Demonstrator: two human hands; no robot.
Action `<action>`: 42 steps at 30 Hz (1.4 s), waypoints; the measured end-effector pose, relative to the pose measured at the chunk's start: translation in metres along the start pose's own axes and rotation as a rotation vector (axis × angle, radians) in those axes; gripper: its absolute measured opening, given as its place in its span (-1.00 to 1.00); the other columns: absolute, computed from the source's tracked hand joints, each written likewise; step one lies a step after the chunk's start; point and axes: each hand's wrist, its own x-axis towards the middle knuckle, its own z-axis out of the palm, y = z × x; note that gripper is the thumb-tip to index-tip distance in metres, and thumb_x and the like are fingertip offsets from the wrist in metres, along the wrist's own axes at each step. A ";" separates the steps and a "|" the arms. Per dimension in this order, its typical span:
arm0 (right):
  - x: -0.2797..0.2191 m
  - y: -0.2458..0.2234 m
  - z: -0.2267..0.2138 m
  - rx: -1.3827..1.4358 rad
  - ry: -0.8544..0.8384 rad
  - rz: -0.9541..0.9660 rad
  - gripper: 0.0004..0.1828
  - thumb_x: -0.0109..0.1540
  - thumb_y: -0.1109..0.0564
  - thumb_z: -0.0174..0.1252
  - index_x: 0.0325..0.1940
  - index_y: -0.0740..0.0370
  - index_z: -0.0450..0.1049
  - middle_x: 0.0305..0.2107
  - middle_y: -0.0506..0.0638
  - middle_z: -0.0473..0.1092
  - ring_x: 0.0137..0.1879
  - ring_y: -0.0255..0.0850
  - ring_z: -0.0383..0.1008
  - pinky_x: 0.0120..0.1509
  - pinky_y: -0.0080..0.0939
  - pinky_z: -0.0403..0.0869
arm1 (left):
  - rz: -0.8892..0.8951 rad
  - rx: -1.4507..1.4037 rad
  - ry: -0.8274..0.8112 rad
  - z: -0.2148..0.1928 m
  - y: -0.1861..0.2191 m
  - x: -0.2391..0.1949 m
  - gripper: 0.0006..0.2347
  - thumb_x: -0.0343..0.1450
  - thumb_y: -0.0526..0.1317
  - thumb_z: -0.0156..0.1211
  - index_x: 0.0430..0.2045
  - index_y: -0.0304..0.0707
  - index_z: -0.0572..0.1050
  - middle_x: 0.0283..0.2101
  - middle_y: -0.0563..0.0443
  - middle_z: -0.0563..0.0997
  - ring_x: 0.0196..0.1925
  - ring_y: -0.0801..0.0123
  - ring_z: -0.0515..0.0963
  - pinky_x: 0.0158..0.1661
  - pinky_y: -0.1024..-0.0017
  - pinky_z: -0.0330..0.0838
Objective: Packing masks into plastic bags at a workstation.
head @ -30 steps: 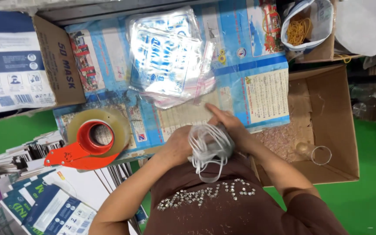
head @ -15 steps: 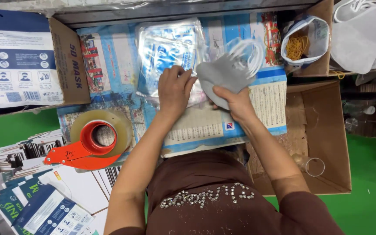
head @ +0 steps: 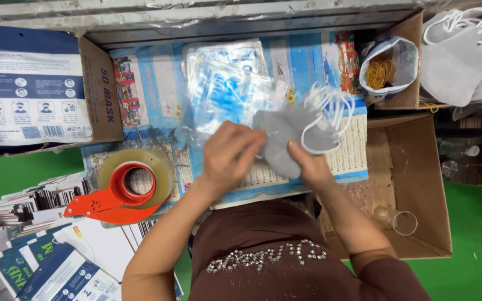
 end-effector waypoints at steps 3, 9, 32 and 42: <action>-0.015 0.010 0.009 -0.027 0.022 -0.057 -0.52 0.33 0.08 0.13 0.29 0.35 0.36 0.07 0.04 0.46 0.16 -0.16 0.48 0.28 -0.17 0.46 | 0.042 -0.117 -0.135 0.001 0.009 -0.012 -0.87 0.38 -0.39 0.37 -0.24 -0.33 0.63 -0.27 -0.09 0.61 -0.25 0.20 0.59 -0.25 0.36 0.46; -0.037 0.008 -0.002 -0.750 0.139 -0.659 -0.75 0.30 0.25 0.24 0.07 0.22 0.52 -0.15 0.00 0.54 -0.06 -0.16 0.57 0.09 -0.17 0.53 | 0.088 -0.038 -0.141 -0.031 0.042 0.008 -0.77 0.33 -0.29 0.45 -0.21 -0.38 0.60 -0.25 -0.13 0.60 -0.22 0.14 0.59 -0.21 0.28 0.48; -0.022 -0.080 -0.009 -0.534 -0.578 -0.387 -0.59 0.11 0.26 0.37 0.05 0.34 0.56 -0.02 0.13 0.48 0.11 -0.08 0.48 0.20 -0.17 0.44 | -0.320 -0.105 -0.782 -0.029 0.042 0.021 -0.68 0.28 0.01 0.43 -0.25 -0.19 0.65 -0.26 -0.12 0.71 -0.24 0.03 0.70 -0.22 0.24 0.53; -0.042 -0.117 0.021 -0.643 0.244 -0.738 -0.82 0.18 0.30 0.36 -0.13 0.29 0.61 -0.31 0.02 0.43 -0.18 -0.27 0.47 -0.10 -0.31 0.46 | -0.377 -0.179 -0.543 -0.012 0.020 0.001 -0.78 0.38 -0.11 0.39 -0.30 -0.28 0.59 -0.33 -0.10 0.70 -0.30 0.24 0.68 -0.26 0.36 0.50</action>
